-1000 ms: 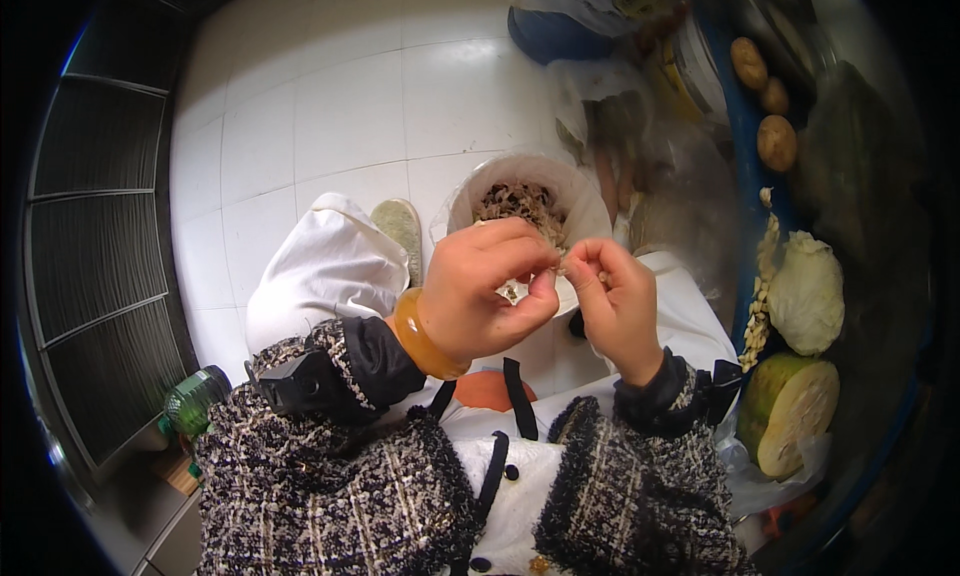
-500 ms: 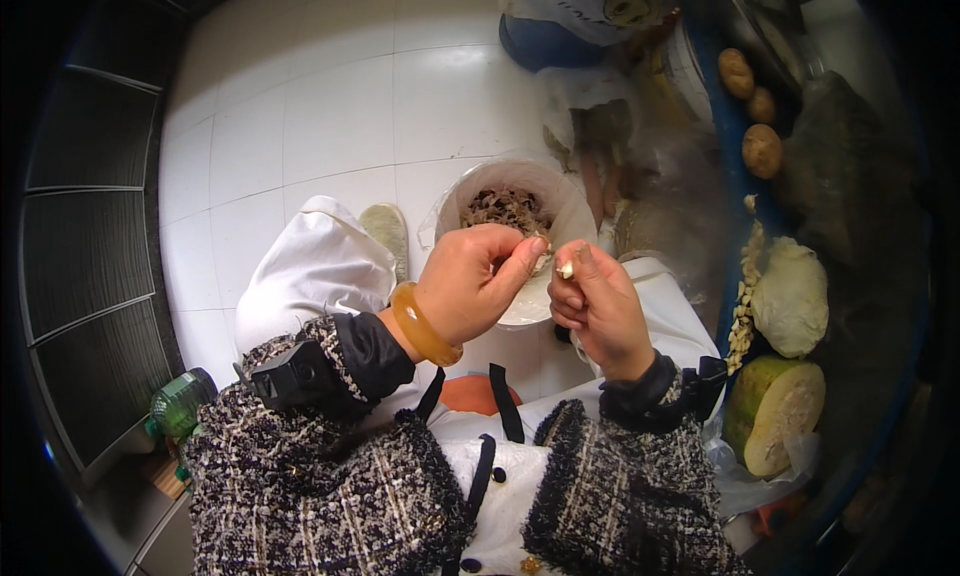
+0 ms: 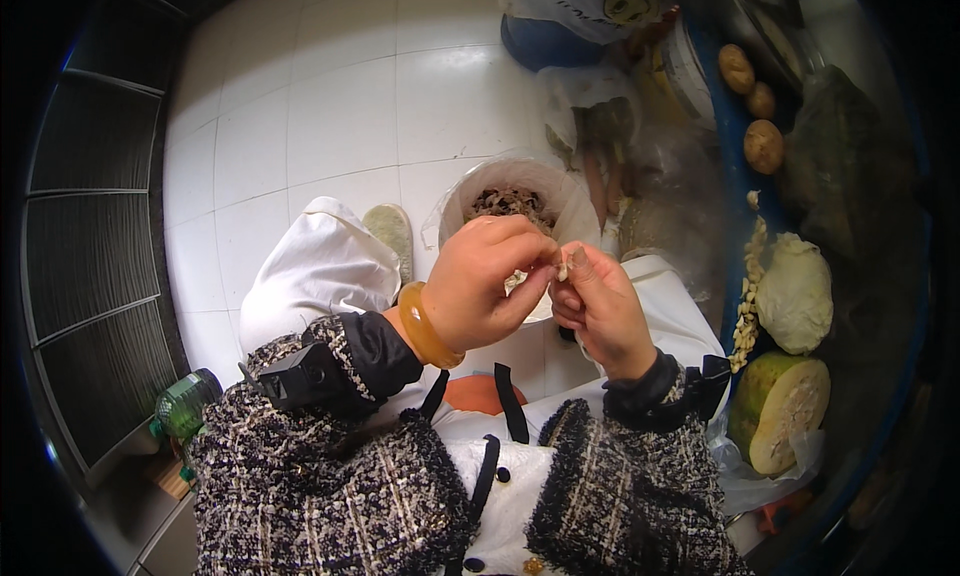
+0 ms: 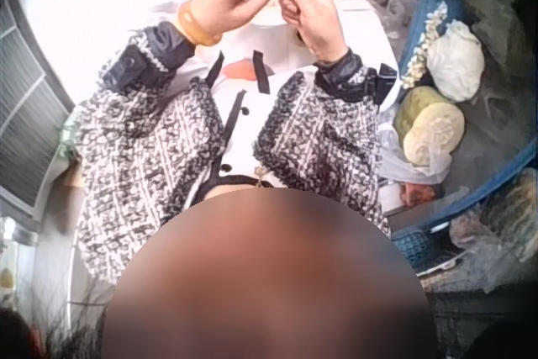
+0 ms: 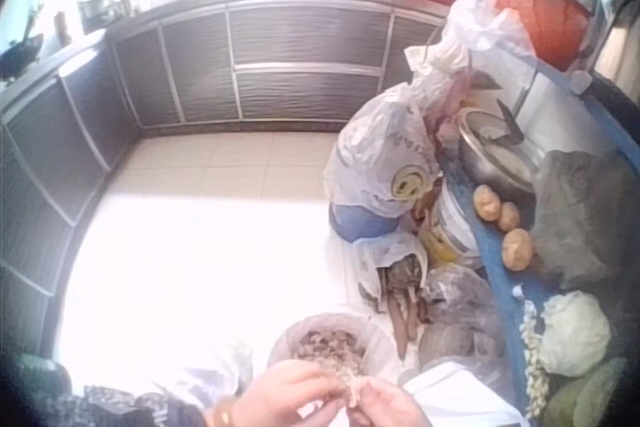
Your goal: The person sits on the floor and peels garlic cloves by hand, removing the skins and placing them into a white bucket. The peeled cloves are set aside on a nearby blue tray.
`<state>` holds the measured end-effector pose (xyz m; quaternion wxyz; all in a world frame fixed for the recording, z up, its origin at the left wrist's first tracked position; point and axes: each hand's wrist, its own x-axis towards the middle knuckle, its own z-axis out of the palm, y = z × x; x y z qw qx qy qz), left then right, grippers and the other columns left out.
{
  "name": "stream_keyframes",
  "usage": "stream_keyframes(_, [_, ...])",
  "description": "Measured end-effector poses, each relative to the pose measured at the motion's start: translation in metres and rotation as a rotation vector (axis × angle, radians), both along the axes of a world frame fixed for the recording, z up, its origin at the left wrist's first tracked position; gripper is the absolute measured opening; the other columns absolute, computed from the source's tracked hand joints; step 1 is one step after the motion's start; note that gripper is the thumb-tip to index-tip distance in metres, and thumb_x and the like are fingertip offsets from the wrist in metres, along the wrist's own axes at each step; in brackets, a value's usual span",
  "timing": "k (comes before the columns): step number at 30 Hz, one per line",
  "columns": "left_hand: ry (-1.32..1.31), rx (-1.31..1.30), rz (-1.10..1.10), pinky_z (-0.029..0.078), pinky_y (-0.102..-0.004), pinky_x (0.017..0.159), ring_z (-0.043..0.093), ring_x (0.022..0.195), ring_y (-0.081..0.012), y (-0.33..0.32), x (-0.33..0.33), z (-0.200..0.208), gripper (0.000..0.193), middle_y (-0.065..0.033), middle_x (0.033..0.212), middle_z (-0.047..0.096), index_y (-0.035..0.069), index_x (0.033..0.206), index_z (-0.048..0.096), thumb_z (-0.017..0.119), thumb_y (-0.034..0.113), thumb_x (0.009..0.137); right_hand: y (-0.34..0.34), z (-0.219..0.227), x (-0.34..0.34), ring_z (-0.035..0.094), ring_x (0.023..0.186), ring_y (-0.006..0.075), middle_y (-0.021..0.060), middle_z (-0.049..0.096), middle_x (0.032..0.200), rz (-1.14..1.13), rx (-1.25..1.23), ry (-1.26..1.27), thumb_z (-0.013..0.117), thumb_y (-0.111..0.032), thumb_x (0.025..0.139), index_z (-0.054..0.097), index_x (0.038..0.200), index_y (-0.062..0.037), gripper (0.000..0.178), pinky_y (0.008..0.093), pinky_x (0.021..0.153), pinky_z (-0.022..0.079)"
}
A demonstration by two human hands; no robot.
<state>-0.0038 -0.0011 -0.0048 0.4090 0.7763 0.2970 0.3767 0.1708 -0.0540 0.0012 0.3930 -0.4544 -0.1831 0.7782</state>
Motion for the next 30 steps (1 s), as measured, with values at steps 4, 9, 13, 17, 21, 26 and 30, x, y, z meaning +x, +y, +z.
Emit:
stream_keyframes(4, [-0.031,-0.117,0.087,0.043,-0.0382,0.062,0.054,0.069,-0.0309,-0.003,0.004,-0.001,0.006,-0.0125,0.076,0.055,0.002,0.083,0.056,0.059,0.005,0.08,0.0,0.0,0.0,0.031,0.054,0.0033,-0.0054,0.038,0.064,0.044,-0.002,0.039,0.047,-0.037,0.099,0.049,0.09,-0.0105,0.028,0.0189,0.049,0.025])
stream_keyframes(9, [0.05,-0.252,0.121,0.042,-0.0369,0.062,0.053,0.07,-0.0309,-0.002,-0.001,-0.002,0.008,-0.013,0.076,0.053,0.001,0.083,0.055,0.057,0.008,0.084,0.0,0.002,-0.002,0.028,0.051,0.0027,-0.0046,0.039,0.063,0.03,0.033,-0.001,0.044,-0.036,0.1,0.05,0.091,-0.0102,0.028,0.0174,0.047,0.027])
stream_keyframes(13, [0.115,-0.393,0.016,0.042,-0.0363,0.062,0.054,0.071,-0.0288,0.0,-0.007,-0.001,0.01,-0.0126,0.079,0.055,0.001,0.084,0.055,0.06,0.01,0.085,0.001,0.002,0.001,0.034,0.054,0.0036,-0.004,0.042,0.065,0.017,0.008,0.045,0.047,-0.037,0.099,0.049,0.089,-0.0111,0.028,0.0178,0.049,0.03])
stream_keyframes(17, [-0.083,-0.183,0.069,0.044,-0.0332,0.063,0.056,0.073,-0.0237,0.001,-0.001,0.0,0.01,-0.0109,0.085,0.057,0.002,0.087,0.059,0.064,0.006,0.08,0.001,0.0,0.001,0.034,0.053,0.0035,-0.0042,0.042,0.065,0.003,0.015,0.052,0.046,-0.037,0.1,0.05,0.089,-0.0109,0.028,0.018,0.049,0.03])
stream_keyframes(21, [-0.098,-0.16,0.022,0.046,-0.0297,0.068,0.056,0.075,-0.0203,-0.001,0.0,0.002,0.016,-0.0103,0.09,0.059,0.001,0.091,0.062,0.067,-0.002,0.076,0.001,-0.001,0.002,0.034,0.053,0.0033,-0.0045,0.042,0.065,0.004,0.012,0.056,0.046,-0.037,0.1,0.05,0.09,-0.0105,0.029,0.0181,0.048,0.03])
stream_keyframes(26, [-0.04,-0.028,-0.015,0.045,-0.0318,0.07,0.058,0.078,-0.0244,0.001,-0.002,0.0,0.021,-0.0094,0.087,0.061,0.002,0.093,0.063,0.068,-0.003,0.074,0.001,0.001,0.001,0.034,0.053,0.0031,-0.0046,0.042,0.065,0.003,0.019,0.045,0.046,-0.038,0.099,0.053,0.092,-0.0095,0.03,0.0178,0.049,0.031])
stream_keyframes(30, [-0.021,0.02,-0.006,0.044,-0.0335,0.07,0.057,0.076,-0.0269,0.002,0.0,0.0,0.017,-0.01,0.083,0.06,0.002,0.09,0.061,0.067,-0.002,0.074,0.001,0.001,0.0,0.035,0.054,0.0031,-0.0048,0.043,0.066,0.017,0.013,0.044,0.048,-0.038,0.099,0.054,0.092,-0.009,0.03,0.0175,0.049,0.031])
